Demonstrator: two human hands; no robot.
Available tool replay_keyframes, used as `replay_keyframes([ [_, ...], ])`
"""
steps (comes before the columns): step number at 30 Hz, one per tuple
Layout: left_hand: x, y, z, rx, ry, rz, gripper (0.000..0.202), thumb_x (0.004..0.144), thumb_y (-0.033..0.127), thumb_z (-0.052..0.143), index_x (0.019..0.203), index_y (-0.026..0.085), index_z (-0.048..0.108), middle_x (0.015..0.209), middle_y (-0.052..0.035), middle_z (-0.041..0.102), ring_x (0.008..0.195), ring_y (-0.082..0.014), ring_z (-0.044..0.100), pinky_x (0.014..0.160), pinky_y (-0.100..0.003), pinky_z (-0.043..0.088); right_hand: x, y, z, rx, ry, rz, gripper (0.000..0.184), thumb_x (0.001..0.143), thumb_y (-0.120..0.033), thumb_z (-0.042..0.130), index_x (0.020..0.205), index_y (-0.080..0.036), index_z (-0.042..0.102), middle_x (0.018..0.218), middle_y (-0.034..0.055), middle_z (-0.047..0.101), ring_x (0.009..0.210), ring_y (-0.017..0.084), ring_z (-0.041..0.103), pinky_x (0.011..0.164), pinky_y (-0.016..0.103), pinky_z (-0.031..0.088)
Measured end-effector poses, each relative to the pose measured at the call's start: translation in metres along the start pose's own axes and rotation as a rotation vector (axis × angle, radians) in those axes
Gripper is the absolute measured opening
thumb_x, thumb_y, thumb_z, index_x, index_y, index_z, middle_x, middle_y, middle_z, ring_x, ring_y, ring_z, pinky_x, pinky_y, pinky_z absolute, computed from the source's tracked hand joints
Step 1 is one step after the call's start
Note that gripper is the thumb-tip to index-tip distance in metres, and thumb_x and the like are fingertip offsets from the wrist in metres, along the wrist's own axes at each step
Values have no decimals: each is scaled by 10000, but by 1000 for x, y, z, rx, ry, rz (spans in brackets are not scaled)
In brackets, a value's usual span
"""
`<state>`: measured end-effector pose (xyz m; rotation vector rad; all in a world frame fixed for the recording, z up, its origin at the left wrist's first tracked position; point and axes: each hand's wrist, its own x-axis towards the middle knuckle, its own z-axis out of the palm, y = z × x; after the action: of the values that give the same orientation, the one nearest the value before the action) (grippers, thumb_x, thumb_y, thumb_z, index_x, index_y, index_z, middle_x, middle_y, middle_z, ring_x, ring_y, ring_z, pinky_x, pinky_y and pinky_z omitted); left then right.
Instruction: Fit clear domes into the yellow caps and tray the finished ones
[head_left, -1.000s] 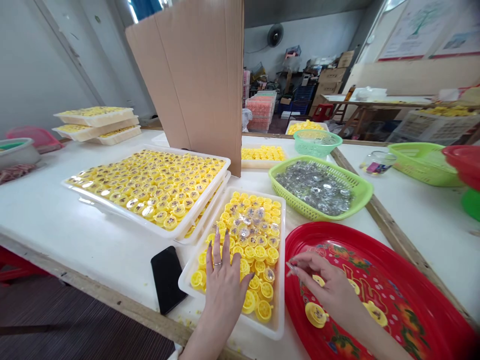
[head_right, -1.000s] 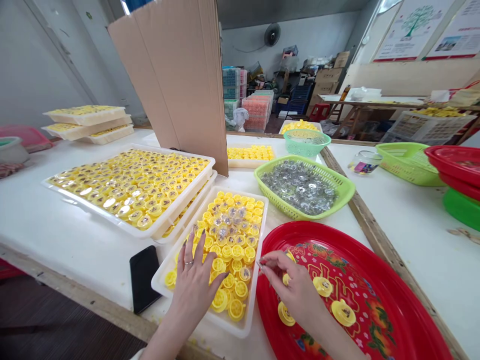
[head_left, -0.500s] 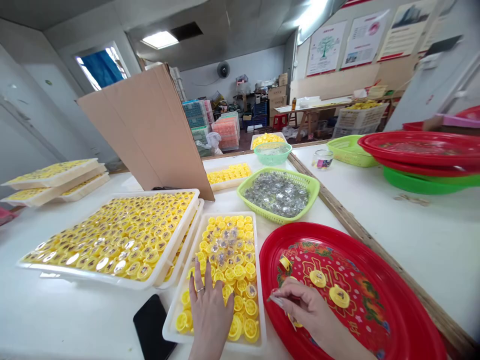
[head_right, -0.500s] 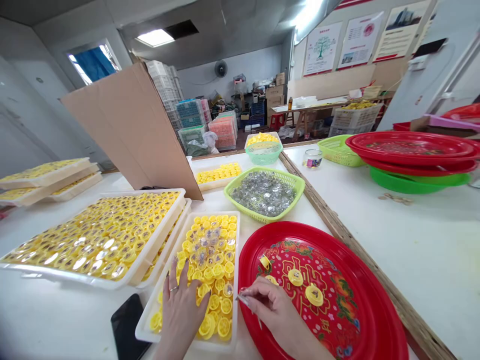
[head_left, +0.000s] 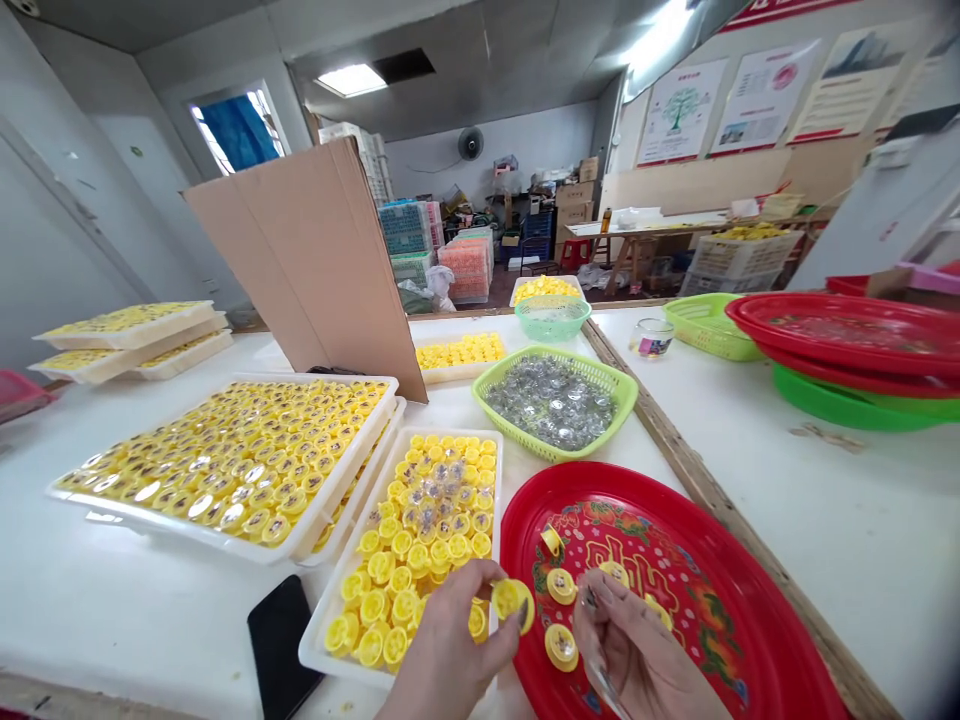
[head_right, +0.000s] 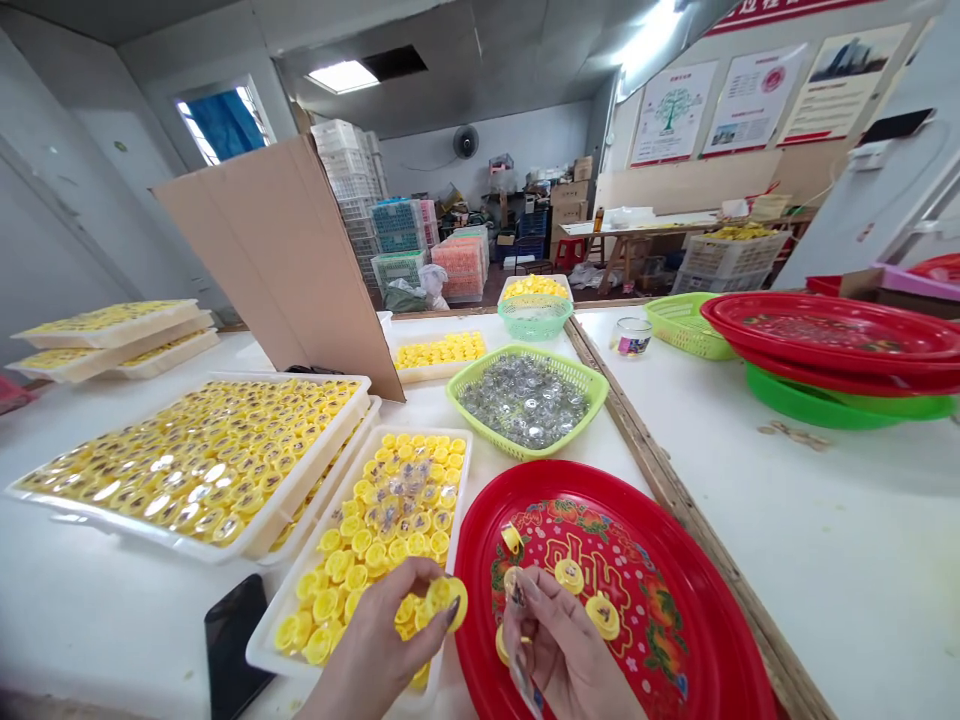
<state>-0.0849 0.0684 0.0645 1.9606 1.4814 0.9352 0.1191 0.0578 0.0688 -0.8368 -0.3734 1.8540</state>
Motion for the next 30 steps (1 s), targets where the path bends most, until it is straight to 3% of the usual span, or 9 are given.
replay_keyframes([
  [4,13,18,21,-273,-30,134,335,829,487,672,1004,202,667,888,-55,711,772,-183,658,725,-278,530,-7,-6,-2,90,124,70,385,481,-300,952,772,-197,721,708,-27,678,583,80,620,586,154,539],
  [7,16,21,39,-379,25,201,440,784,603,655,867,171,683,830,-76,680,744,-187,647,685,-273,513,-9,0,-4,10,117,-4,382,507,-388,935,746,-195,709,637,-31,624,527,79,567,516,161,511],
  [10,13,21,46,-417,49,194,457,725,612,704,771,160,657,746,-61,675,671,-168,634,614,-240,492,-10,11,-5,-142,91,-154,361,589,-478,878,734,-215,677,607,-37,580,501,88,519,467,179,472],
  [13,11,19,41,-398,72,181,463,678,607,739,764,161,653,704,-46,685,609,-147,620,562,-215,472,-8,22,-5,-285,78,-252,302,705,-486,802,716,-225,651,610,-36,559,528,98,507,502,190,471],
  [18,9,8,26,-326,140,246,520,669,655,687,792,150,717,690,-66,681,625,-155,628,582,-215,484,1,39,3,-249,67,-199,390,632,-569,816,762,-223,693,712,2,606,662,144,560,653,251,520],
  [25,0,-4,23,-427,102,128,653,665,748,587,946,187,768,697,-78,690,608,-166,614,560,-239,481,7,50,27,-460,24,-249,332,787,-521,707,714,-212,610,658,-32,524,593,111,480,554,199,437],
  [30,-4,-2,18,-457,-84,116,516,850,608,551,1159,213,670,990,-91,745,854,-206,692,780,-284,526,4,48,33,-577,59,-319,336,803,-568,660,751,-238,631,684,-10,560,642,159,546,620,252,505],
])
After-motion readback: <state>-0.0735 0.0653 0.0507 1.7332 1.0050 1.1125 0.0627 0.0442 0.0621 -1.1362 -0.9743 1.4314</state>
